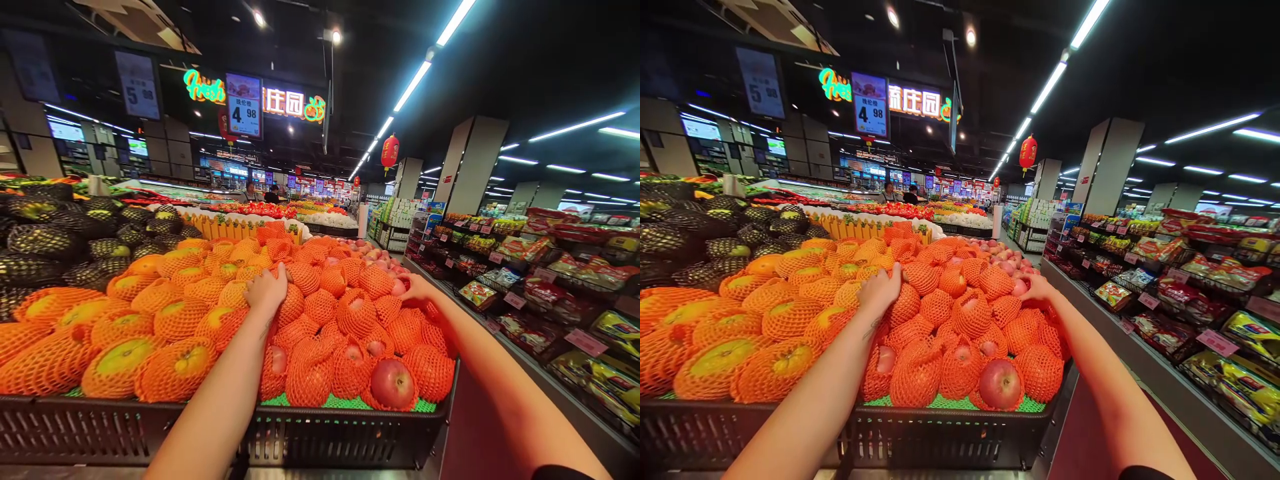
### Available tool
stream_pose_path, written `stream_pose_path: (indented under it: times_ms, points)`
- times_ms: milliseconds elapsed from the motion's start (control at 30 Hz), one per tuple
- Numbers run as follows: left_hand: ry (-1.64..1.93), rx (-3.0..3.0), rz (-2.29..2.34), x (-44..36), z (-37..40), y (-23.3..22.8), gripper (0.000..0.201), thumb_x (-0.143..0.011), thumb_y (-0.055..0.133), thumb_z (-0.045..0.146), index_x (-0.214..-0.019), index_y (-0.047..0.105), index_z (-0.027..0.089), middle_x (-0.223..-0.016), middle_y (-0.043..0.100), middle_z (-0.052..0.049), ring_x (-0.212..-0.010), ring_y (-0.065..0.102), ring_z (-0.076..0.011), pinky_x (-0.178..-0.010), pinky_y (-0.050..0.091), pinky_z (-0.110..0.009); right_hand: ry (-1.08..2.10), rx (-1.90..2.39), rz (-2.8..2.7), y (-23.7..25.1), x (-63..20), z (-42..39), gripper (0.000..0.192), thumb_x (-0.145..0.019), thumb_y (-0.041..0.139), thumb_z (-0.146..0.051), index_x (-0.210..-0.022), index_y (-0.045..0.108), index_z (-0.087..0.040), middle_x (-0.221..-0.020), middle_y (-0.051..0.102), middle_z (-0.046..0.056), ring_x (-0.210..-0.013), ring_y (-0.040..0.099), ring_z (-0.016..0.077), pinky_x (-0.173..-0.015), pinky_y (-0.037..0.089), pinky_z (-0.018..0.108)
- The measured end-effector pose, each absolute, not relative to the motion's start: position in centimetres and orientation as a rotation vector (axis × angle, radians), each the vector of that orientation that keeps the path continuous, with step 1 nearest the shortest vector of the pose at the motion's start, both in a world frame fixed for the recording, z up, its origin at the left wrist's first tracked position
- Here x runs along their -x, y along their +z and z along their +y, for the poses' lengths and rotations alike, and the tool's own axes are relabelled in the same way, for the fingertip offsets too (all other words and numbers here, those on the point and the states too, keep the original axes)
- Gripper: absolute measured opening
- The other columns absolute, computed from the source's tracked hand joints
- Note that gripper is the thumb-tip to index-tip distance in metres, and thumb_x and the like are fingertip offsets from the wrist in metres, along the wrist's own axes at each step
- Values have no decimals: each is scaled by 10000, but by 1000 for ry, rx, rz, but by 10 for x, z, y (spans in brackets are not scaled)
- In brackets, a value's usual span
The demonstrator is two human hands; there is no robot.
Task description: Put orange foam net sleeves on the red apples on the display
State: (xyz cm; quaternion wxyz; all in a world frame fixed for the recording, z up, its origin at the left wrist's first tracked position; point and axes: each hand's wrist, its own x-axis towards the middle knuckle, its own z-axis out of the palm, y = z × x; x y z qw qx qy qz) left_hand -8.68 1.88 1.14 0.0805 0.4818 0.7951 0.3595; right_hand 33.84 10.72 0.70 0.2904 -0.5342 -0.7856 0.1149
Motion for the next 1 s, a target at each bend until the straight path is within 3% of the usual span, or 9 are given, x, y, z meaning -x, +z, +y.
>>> stream_pose_path:
  times_ms: [233, 400, 500, 667, 833, 1000]
  points:
    - [1215, -1398, 2407, 87, 21, 10, 762, -975, 290, 515, -1331, 524, -117, -1372, 561, -362, -1308, 518, -451, -1103, 401, -501, 474, 1292, -1576, 11, -356, 95, 631, -436, 948, -389, -978, 719, -162, -963, 758, 71, -883, 700, 236, -833, 582, 365]
    - [1198, -1511, 2437, 91, 24, 7, 589, -932, 367, 316, -1287, 563, -111, -1322, 588, -355, -1293, 527, -436, -1095, 405, -504, 565, 1141, -1188, 18, -351, 89, 579, -503, 869, -589, -863, 634, -201, -858, 719, 45, -796, 701, 216, -647, 587, 315]
    - [1267, -1509, 2432, 91, 22, 7, 541, -926, 346, 249, -1295, 556, -86, -1335, 573, -342, -1303, 514, -427, -1080, 420, -504, 629, 1046, -1072, 24, -344, 83, 564, -466, 881, -550, -820, 594, -217, -842, 708, 37, -792, 708, 199, -628, 588, 281]
    - [1502, -1393, 2407, 89, 12, 13, 480, -951, 348, 310, -1272, 563, 24, -1330, 572, -279, -1285, 500, -417, -1017, 479, -507, 706, 931, -1044, 31, -318, 65, 600, -419, 914, -474, -849, 573, -231, -880, 686, 11, -758, 689, 168, -655, 605, 278]
    - [1881, -1352, 2315, 88, 8, 19, 379, -1001, 319, 345, -1160, 576, 117, -1261, 618, -199, -1229, 534, -341, -1094, 416, -432, 721, 872, -1237, 46, -262, 29, 705, -489, 916, -485, -1076, 584, -282, -1072, 668, 2, -907, 688, 202, -768, 608, 344]
    - [2081, -1317, 2074, 89, 9, 19, 336, -1052, 254, 327, -1107, 536, 152, -1100, 678, -143, -1043, 636, -271, -913, 457, -343, 237, 912, -2048, 54, -185, -24, 695, -553, 917, -510, -1150, 656, -267, -1224, 689, 78, -1133, 640, 328, -1044, 479, 515]
